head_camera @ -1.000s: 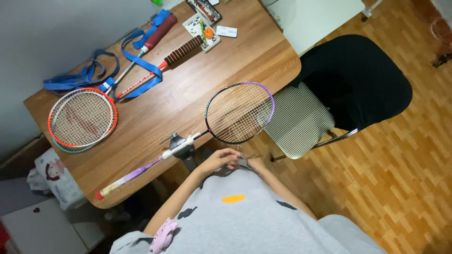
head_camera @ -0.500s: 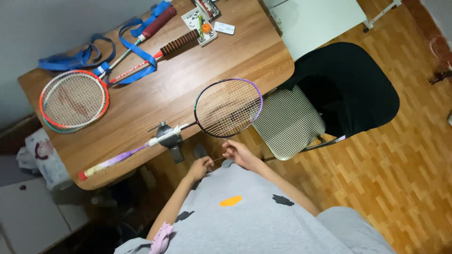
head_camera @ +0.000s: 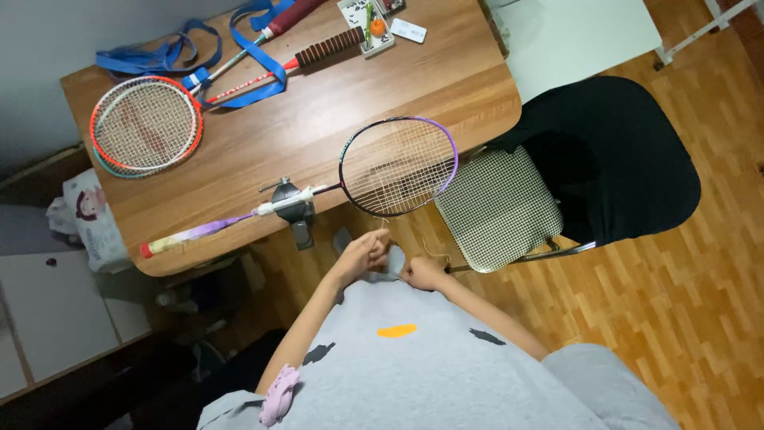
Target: Applying blue grip tape to the frame or shaft of a badminton racket using a mounting tool on a table.
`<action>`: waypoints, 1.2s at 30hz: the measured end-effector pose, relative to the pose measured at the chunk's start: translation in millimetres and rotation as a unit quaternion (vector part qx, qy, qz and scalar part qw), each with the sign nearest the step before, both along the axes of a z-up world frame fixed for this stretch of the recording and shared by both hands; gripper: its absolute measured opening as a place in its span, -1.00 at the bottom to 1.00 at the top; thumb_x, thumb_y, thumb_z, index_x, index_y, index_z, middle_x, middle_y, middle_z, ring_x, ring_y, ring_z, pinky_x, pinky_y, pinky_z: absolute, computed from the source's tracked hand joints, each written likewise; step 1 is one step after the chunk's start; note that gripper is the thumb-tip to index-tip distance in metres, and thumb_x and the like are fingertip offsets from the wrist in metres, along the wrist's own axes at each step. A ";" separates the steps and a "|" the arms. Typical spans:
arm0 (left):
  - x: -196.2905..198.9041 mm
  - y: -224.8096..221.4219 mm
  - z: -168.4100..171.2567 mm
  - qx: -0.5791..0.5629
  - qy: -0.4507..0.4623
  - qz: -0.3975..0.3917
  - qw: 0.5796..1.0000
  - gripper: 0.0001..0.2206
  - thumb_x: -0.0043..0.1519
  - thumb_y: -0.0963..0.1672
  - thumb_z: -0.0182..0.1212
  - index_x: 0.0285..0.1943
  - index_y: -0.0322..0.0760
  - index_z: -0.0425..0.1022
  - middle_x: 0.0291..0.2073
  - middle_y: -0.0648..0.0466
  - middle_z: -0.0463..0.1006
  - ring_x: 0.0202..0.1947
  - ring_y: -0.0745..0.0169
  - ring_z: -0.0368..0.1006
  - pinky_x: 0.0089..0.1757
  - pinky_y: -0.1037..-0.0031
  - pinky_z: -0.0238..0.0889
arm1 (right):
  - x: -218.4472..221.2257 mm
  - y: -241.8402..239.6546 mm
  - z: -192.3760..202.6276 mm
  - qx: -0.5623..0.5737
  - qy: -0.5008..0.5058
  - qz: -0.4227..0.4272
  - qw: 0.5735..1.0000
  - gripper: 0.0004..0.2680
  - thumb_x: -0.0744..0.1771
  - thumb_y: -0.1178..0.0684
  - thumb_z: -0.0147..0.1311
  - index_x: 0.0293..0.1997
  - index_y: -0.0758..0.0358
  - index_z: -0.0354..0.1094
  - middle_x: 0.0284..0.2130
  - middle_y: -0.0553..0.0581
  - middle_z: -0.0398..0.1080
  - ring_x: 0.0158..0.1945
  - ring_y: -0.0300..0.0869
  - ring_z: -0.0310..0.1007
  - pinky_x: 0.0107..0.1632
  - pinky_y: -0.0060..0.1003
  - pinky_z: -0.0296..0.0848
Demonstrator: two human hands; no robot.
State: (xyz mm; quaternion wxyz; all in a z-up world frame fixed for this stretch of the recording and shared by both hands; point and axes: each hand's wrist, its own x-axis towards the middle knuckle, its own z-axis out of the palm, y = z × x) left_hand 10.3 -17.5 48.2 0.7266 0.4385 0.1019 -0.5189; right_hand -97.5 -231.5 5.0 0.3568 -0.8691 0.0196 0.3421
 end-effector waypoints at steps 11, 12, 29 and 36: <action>-36.0 45.2 -124.7 0.139 0.125 0.030 0.982 -0.79 0.39 -0.14 -0.04 -0.08 -0.32 0.52 -0.64 0.27 0.18 -0.65 0.46 -0.01 -0.52 0.60 -0.08 | 64.5 -1.4 103.5 0.531 0.142 -0.330 0.768 -0.65 0.34 0.05 0.04 0.31 0.13 0.21 0.21 -0.03 0.39 0.31 -0.29 0.32 0.34 -0.20 0.28; -35.5 53.9 -127.2 0.139 0.126 0.028 0.982 -0.79 0.39 -0.14 -0.04 -0.08 -0.32 0.52 -0.64 0.27 0.18 -0.65 0.46 -0.01 -0.52 0.60 -0.08 | 60.9 -8.7 78.0 0.530 0.142 -0.332 0.767 -0.65 0.34 0.05 0.04 0.31 0.13 0.21 0.21 -0.03 0.39 0.31 -0.29 0.32 0.34 -0.20 0.28; -62.6 145.6 -164.3 0.209 0.204 0.127 0.948 -0.82 0.40 -0.14 -0.14 0.04 -0.28 0.35 -0.69 0.23 0.01 -0.66 0.33 0.00 -0.51 0.44 0.02 | 68.6 2.0 29.0 0.571 0.152 -0.400 0.701 -0.75 0.38 -0.06 0.08 0.04 0.33 0.41 -0.24 0.14 0.51 -0.05 -0.13 0.58 0.10 -0.23 0.53; -66.8 112.9 -155.7 0.338 -0.008 0.035 0.940 -0.83 0.28 -0.16 0.18 -0.20 -0.44 0.62 -0.56 0.03 0.43 -0.59 0.17 0.19 -0.49 0.32 0.01 | -20.4 -37.9 -67.6 0.486 0.162 -0.440 0.737 -0.80 0.37 -0.07 0.15 -0.37 0.19 0.36 -0.62 -0.10 0.19 -0.57 -0.33 0.07 -0.46 -0.37 0.12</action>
